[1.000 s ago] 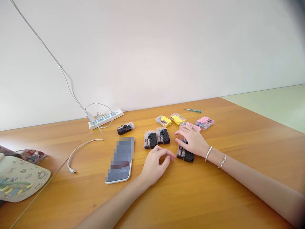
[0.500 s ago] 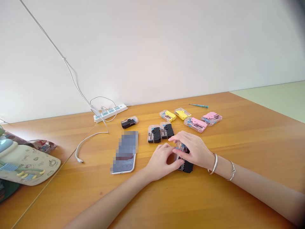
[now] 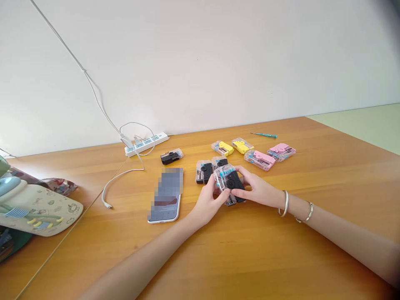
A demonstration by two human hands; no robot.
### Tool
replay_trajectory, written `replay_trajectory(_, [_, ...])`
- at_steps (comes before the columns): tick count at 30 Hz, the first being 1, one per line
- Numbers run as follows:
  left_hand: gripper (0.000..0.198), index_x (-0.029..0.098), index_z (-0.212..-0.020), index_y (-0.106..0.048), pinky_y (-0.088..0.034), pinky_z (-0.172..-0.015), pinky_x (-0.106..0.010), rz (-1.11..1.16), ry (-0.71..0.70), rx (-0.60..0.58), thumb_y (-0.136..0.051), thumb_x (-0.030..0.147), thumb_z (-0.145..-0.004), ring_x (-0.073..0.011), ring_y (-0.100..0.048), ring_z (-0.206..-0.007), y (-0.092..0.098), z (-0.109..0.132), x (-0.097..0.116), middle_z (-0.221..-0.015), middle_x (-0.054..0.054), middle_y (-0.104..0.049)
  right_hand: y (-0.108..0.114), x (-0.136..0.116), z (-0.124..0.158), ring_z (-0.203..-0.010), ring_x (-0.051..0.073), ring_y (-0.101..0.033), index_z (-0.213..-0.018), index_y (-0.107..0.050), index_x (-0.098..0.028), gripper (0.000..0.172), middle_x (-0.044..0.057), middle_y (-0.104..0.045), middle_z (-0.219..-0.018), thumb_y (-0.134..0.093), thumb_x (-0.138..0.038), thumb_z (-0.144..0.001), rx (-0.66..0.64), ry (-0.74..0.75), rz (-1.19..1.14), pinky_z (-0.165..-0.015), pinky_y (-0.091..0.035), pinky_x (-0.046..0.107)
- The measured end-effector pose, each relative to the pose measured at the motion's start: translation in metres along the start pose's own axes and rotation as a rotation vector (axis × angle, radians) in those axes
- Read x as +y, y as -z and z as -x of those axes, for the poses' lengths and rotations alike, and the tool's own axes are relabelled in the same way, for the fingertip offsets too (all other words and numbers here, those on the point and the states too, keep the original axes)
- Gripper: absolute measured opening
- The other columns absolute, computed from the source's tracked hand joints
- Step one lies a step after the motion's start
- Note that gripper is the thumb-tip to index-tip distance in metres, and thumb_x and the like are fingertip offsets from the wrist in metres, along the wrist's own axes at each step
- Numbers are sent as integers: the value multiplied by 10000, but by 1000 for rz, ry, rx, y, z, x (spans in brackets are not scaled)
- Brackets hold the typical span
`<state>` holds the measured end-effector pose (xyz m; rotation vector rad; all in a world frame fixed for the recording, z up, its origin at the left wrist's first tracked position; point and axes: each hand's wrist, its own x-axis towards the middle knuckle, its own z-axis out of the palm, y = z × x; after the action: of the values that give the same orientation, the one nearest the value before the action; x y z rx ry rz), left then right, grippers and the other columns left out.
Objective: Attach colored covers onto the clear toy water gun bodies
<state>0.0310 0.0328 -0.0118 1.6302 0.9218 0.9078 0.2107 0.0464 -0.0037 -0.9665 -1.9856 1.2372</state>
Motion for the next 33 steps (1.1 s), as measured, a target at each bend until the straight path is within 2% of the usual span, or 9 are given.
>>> replay_trajectory(5, [432,187,-1261,-364,-465,-732,-263,42,1,-48,-469,313,-861,-166,-549,-866,1,0,0,-1054,-56,-579,19,4,-1,-622,172,-638,-1166,-380,-234,446,-11,-617,-750,-572,-410,-805,-100,-31,-28,-507,-531,305])
replay_trajectory(11, [481,221,-1270,-368,-426,-589,-221,79,62,-48,-504,375,-835,-101,-450,-630,2,0,1,-855,-7,-536,34,3,-1,-612,160,-625,-1211,-361,-247,453,-37,-616,-694,-553,-367,-819,-96,-22,-48,-532,-508,291])
replay_trajectory(16, [530,233,-1276,-365,-434,-603,-221,95,72,-64,-528,430,-812,-110,-474,-679,2,0,2,-910,-21,-539,37,-1,-1,-622,156,-630,-1220,-357,-236,457,-33,-621,-700,-553,-350,-824,-121,2,-9,-551,-494,285])
replay_trajectory(22, [487,225,-1269,-359,-439,-674,-241,88,50,-75,-508,383,-833,-141,-516,-795,3,0,0,-1033,-43,-558,45,4,-3,-671,145,-607,-1212,-342,-213,479,-9,-616,-767,-537,-415,-824,-151,-19,-6,-606,-461,280])
replay_trajectory(25, [436,212,-1241,-362,-422,-631,-234,60,60,-106,-482,368,-851,-124,-503,-706,3,1,1,-940,-28,-575,55,10,-5,-597,120,-519,-1179,-372,-203,477,-58,-504,-650,-544,-453,-812,-54,-1,36,-560,-398,254])
replay_trajectory(29, [404,204,-1204,-377,-387,-565,-213,-21,82,-145,-492,351,-847,-98,-444,-605,3,4,6,-801,11,-548,60,10,-7,-543,104,-406,-1175,-375,-217,474,-71,-420,-631,-539,-471,-810,72,15,48,-519,-329,240])
replay_trajectory(33, [433,213,-1211,-346,-430,-590,-218,26,89,-130,-510,345,-832,-120,-503,-679,2,6,10,-901,-15,-575,48,9,-6,-595,127,-425,-1131,-407,-225,377,-51,-413,-656,-497,-449,-841,198,79,59,-553,-357,255])
